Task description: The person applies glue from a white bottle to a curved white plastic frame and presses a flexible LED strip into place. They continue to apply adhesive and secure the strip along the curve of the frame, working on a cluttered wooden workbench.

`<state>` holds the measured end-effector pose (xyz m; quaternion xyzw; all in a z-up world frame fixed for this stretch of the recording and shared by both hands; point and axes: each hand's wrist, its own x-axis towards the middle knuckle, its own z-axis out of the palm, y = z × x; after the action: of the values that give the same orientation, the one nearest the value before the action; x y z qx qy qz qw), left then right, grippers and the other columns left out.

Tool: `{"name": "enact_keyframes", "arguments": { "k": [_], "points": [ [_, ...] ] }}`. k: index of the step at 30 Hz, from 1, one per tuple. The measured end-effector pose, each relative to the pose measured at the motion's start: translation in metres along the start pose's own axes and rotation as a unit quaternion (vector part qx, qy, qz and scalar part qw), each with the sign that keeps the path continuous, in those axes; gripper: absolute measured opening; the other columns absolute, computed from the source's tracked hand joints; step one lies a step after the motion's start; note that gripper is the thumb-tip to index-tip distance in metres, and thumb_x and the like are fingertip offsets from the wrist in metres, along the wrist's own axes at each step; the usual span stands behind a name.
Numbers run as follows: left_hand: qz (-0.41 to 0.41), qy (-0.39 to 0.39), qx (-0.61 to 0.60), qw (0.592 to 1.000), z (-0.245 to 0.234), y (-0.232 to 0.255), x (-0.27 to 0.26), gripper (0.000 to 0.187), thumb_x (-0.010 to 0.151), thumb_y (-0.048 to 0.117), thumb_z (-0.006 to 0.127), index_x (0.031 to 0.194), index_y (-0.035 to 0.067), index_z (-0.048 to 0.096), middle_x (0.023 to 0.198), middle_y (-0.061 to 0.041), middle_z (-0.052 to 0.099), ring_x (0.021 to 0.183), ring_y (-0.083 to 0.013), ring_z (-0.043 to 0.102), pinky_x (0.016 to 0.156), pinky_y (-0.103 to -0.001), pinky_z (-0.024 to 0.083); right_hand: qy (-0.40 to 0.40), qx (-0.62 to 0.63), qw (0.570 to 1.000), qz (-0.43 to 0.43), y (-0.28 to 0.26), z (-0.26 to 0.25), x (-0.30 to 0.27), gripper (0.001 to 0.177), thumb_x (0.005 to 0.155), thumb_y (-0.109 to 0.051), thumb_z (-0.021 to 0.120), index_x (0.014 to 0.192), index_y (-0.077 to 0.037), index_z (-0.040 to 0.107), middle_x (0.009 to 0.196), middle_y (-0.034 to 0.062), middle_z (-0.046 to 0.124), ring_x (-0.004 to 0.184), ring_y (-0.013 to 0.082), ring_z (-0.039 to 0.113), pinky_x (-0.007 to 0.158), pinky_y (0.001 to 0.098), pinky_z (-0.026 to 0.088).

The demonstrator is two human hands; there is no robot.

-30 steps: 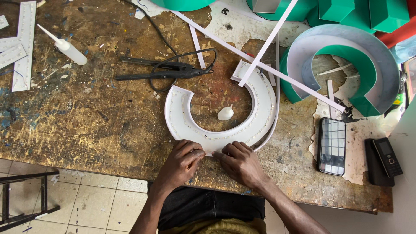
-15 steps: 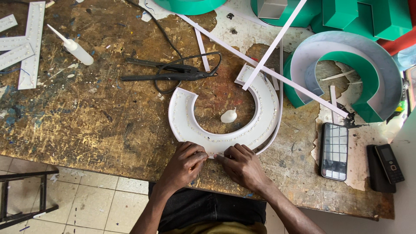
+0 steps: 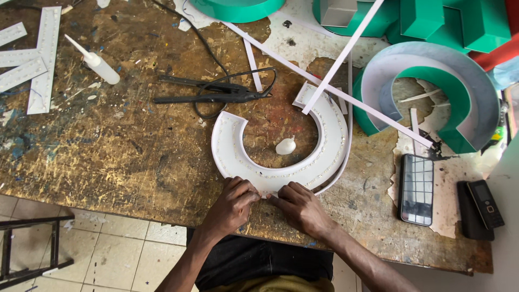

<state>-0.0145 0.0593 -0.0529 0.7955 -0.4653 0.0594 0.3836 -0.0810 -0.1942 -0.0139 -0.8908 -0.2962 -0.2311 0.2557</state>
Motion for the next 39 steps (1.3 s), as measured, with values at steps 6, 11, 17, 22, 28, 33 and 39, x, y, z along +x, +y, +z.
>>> {"name": "enact_keyframes", "arguments": {
  "k": [6,11,17,22,28,33,39],
  "points": [
    [0.015,0.02,-0.014,1.0,-0.012,0.01,0.012,0.018,0.099,-0.002,0.072,0.104,0.016,0.074,0.098,-0.003,0.068,0.097,-0.0281,0.07,0.086,-0.043,0.053,-0.01,-0.028,1.0,0.006,-0.007,-0.016,0.011,0.022,0.094,0.003,0.078,0.1,-0.017,0.086,0.078,0.0015,0.066,0.065,0.0176,0.062,0.057,0.0304,0.053],
    [0.017,0.014,-0.002,1.0,-0.013,0.011,0.01,0.016,0.1,-0.003,0.074,0.106,0.012,0.077,0.103,-0.006,0.072,0.1,-0.0287,0.072,0.088,-0.044,0.053,-0.012,0.0,1.0,0.024,-0.006,-0.016,0.012,0.027,0.093,0.004,0.079,0.105,-0.019,0.087,0.083,0.0035,0.074,0.07,0.0192,0.068,0.06,0.032,0.056],
    [0.031,0.009,0.026,0.999,-0.016,0.012,0.012,0.012,0.102,0.002,0.077,0.11,0.01,0.077,0.105,-0.007,0.072,0.103,-0.0294,0.073,0.089,-0.044,0.053,-0.025,0.015,0.999,0.043,-0.002,-0.012,0.008,0.027,0.092,0.003,0.081,0.105,-0.019,0.088,0.086,0.0041,0.078,0.074,0.0198,0.071,0.063,0.0318,0.059],
    [0.052,0.0,0.064,0.997,-0.012,0.011,0.009,0.011,0.103,0.005,0.077,0.113,0.01,0.077,0.104,-0.008,0.072,0.102,-0.0285,0.072,0.088,-0.044,0.053,-0.035,0.037,0.997,0.049,-0.002,-0.016,0.013,0.026,0.092,0.003,0.081,0.104,-0.018,0.088,0.088,0.0046,0.078,0.077,0.0214,0.072,0.064,0.0332,0.059],
    [0.071,0.011,0.115,0.991,-0.004,0.012,0.008,0.013,0.104,0.009,0.075,0.117,0.01,0.074,0.105,-0.009,0.068,0.103,-0.0283,0.07,0.088,-0.043,0.051,-0.054,0.086,0.993,0.054,0.007,-0.016,0.014,0.023,0.089,0.004,0.083,0.102,-0.015,0.088,0.089,0.0082,0.08,0.078,0.0235,0.074,0.065,0.0345,0.061],
    [0.063,0.013,0.119,0.991,-0.009,0.018,0.014,0.012,0.101,0.006,0.075,0.112,0.009,0.071,0.102,-0.009,0.064,0.098,-0.0305,0.068,0.084,-0.044,0.049,-0.057,0.101,0.992,0.041,0.013,-0.013,0.009,0.024,0.089,0.004,0.084,0.103,-0.014,0.087,0.092,0.0078,0.079,0.082,0.0256,0.074,0.067,0.0369,0.062],
    [0.073,0.018,0.12,0.99,-0.008,0.014,0.015,0.011,0.102,0.006,0.076,0.112,0.009,0.072,0.102,-0.008,0.064,0.096,-0.0287,0.068,0.083,-0.043,0.049,-0.062,0.109,0.991,0.041,0.02,-0.017,0.015,0.023,0.087,0.003,0.086,0.102,-0.014,0.089,0.091,0.008,0.08,0.082,0.0248,0.074,0.068,0.036,0.063]
  ]
}}
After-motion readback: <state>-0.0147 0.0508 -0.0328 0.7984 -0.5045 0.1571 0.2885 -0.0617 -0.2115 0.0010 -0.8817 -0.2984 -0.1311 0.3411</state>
